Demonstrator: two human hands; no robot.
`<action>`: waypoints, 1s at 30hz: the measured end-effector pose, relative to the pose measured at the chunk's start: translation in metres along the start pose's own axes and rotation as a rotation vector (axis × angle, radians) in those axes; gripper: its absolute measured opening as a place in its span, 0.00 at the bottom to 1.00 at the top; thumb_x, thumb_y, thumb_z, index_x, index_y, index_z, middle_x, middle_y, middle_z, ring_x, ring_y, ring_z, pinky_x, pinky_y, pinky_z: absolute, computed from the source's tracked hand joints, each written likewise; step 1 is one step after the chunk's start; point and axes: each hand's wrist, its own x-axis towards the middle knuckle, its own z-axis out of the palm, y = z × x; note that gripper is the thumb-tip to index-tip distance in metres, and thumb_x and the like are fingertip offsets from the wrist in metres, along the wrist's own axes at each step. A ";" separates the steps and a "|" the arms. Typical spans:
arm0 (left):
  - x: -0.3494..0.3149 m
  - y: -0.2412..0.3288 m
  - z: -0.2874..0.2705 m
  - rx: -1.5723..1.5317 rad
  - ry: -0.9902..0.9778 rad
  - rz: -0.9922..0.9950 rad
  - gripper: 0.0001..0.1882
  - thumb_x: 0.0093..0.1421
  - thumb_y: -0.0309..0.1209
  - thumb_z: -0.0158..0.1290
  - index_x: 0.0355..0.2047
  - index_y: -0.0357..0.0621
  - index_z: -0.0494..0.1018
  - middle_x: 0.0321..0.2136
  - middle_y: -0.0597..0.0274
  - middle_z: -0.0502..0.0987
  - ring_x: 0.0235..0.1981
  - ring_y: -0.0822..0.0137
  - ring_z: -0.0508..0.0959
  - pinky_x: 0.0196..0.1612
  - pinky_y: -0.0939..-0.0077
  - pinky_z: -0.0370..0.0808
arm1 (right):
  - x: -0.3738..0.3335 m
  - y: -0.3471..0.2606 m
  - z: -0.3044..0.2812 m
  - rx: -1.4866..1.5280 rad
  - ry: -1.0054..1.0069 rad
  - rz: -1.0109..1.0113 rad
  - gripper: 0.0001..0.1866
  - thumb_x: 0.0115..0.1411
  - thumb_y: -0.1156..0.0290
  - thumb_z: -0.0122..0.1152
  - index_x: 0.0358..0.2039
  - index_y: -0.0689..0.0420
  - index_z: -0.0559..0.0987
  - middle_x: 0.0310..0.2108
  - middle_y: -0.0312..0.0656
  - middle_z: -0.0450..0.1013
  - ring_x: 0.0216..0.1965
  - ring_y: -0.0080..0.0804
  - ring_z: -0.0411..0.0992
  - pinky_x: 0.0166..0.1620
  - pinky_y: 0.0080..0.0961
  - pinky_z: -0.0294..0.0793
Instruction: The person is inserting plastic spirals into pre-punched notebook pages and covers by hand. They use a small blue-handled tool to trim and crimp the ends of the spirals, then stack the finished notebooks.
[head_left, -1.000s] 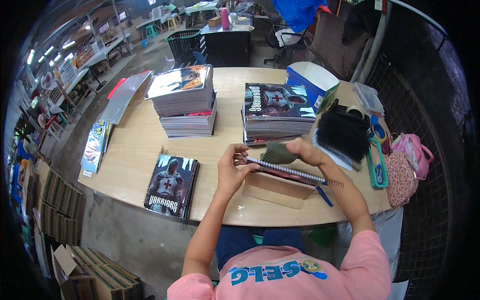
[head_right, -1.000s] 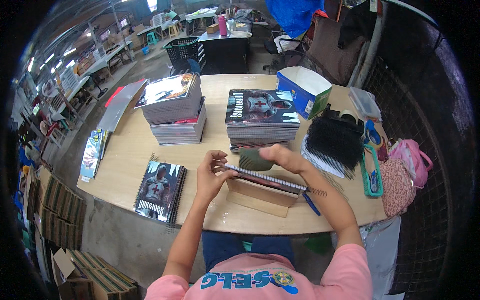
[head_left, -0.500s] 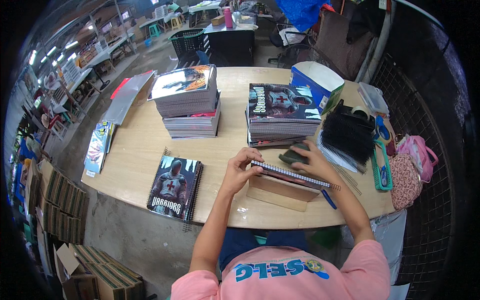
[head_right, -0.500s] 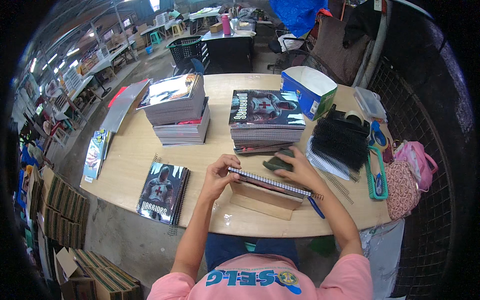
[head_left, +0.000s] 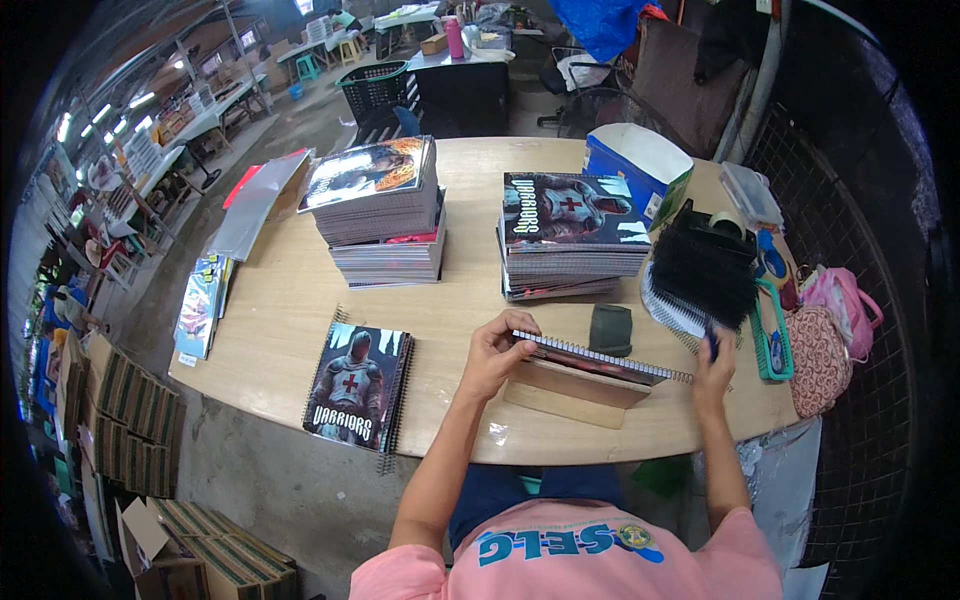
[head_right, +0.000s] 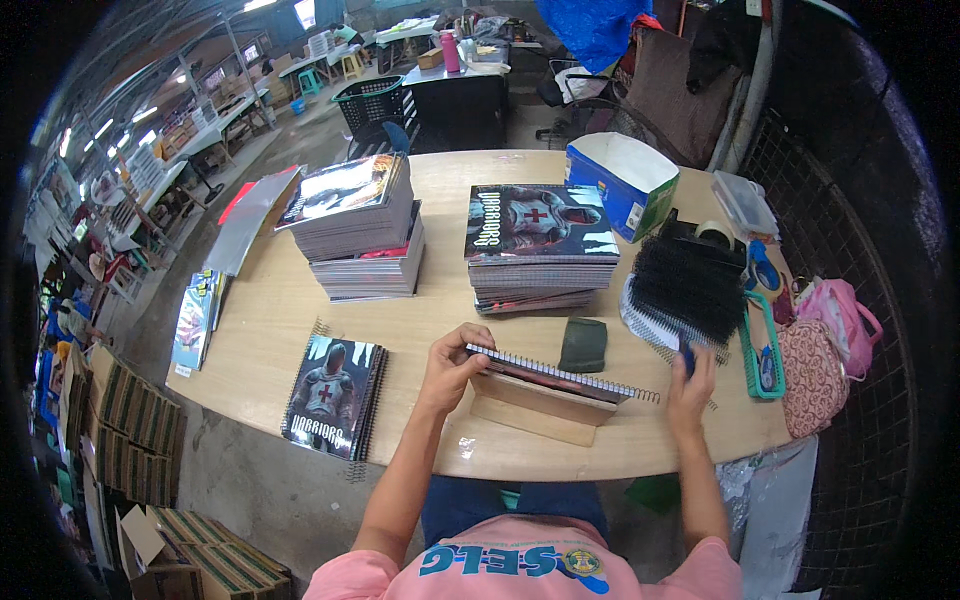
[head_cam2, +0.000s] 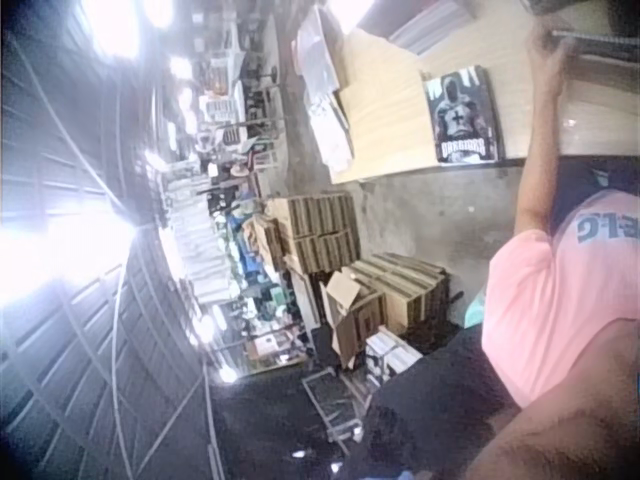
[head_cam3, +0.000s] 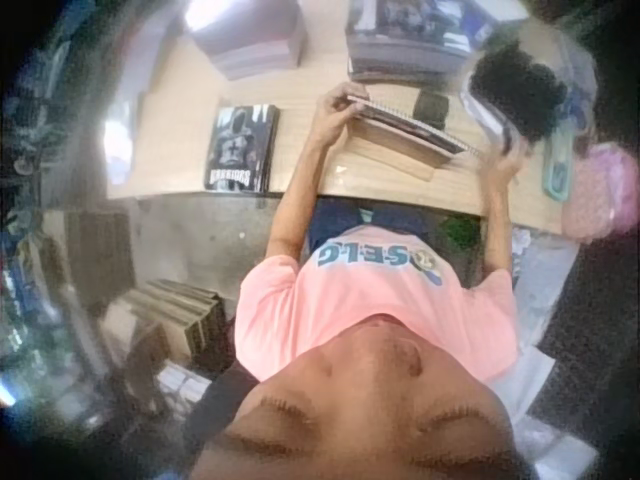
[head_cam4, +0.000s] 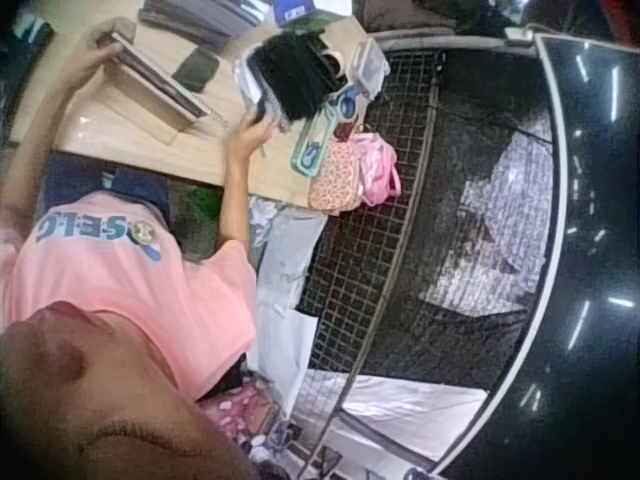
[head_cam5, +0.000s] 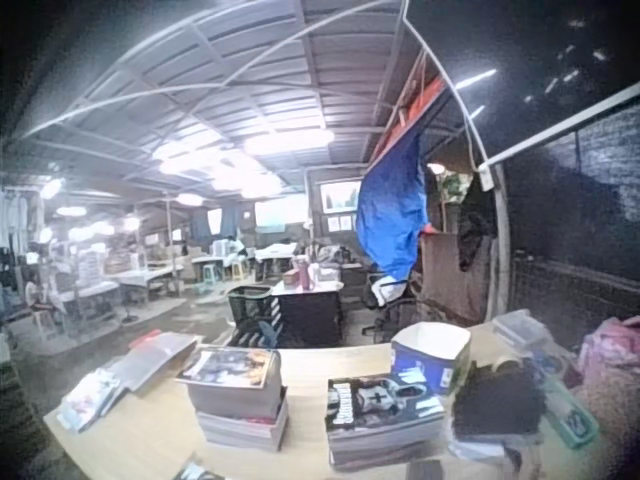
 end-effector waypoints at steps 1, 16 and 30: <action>-0.001 0.000 0.000 -0.007 0.008 -0.006 0.09 0.51 0.24 0.63 0.33 0.38 0.76 0.36 0.62 0.72 0.40 0.71 0.71 0.45 0.78 0.67 | 0.028 -0.025 -0.006 0.066 -0.054 -0.109 0.18 0.57 0.66 0.61 0.43 0.66 0.73 0.39 0.52 0.70 0.40 0.48 0.70 0.45 0.35 0.70; -0.001 -0.013 -0.008 -0.072 0.017 -0.016 0.10 0.51 0.18 0.62 0.35 0.35 0.75 0.40 0.63 0.73 0.42 0.74 0.72 0.45 0.79 0.71 | 0.121 -0.231 0.041 -0.174 -0.419 -1.587 0.10 0.50 0.70 0.57 0.34 0.55 0.79 0.29 0.32 0.68 0.38 0.24 0.70 0.66 0.51 0.53; -0.001 -0.015 0.000 0.285 0.126 0.175 0.09 0.50 0.23 0.63 0.32 0.34 0.77 0.38 0.59 0.74 0.41 0.69 0.74 0.46 0.77 0.71 | 0.117 -0.223 0.023 -0.087 -1.120 -0.509 0.22 0.49 0.55 0.65 0.37 0.59 0.82 0.33 0.49 0.76 0.38 0.45 0.75 0.41 0.38 0.74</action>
